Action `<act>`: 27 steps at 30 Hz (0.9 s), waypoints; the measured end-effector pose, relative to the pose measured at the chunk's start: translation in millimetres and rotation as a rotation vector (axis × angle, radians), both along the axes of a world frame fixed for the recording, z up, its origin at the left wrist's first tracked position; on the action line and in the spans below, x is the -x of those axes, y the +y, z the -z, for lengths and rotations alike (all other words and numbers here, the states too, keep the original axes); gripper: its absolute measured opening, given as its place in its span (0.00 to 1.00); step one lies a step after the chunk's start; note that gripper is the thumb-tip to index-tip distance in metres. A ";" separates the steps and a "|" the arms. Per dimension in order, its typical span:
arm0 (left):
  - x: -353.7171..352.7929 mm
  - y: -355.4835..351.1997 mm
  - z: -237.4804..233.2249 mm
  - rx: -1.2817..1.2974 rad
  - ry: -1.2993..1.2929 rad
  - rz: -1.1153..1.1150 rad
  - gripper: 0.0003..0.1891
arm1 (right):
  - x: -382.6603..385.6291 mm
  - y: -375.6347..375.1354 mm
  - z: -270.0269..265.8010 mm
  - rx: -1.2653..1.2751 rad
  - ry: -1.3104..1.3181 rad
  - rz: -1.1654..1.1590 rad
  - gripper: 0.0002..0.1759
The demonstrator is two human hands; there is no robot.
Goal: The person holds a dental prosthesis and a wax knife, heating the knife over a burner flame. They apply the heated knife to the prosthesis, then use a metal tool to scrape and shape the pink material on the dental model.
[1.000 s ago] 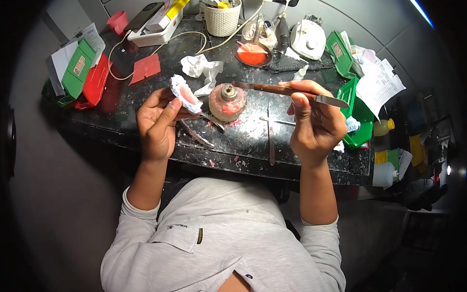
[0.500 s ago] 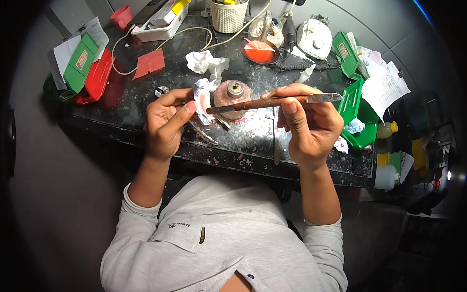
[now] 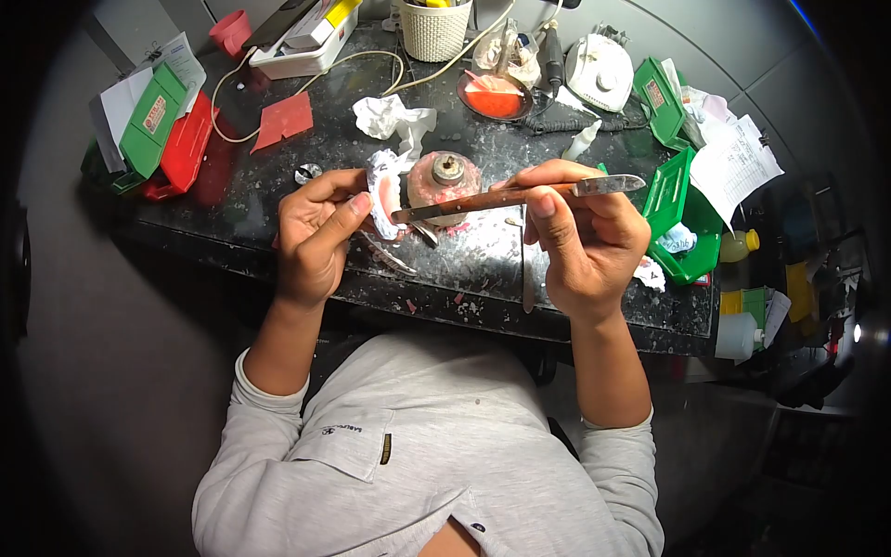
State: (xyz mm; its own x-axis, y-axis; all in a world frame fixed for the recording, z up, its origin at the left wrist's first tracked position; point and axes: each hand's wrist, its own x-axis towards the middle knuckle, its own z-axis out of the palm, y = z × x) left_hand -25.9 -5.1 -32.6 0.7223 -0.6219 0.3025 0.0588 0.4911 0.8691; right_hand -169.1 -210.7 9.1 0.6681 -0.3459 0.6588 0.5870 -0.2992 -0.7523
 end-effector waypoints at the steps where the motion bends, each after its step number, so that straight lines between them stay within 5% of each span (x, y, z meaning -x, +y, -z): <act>1: -0.1 0.4 0.0 -0.004 -0.005 0.008 0.13 | 0.1 0.2 0.2 -0.003 0.014 0.008 0.09; 27: 4.0 1.8 0.8 -0.038 -0.060 0.101 0.14 | -5.1 2.9 3.9 0.017 0.005 0.174 0.08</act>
State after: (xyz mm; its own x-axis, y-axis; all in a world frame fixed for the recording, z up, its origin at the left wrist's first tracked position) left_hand -29.9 -3.3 -33.5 0.6365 -0.7025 0.3183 0.0538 0.4522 0.8903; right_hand -164.0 -207.8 5.1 0.6020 -0.4456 0.6626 0.5218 -0.4085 -0.7489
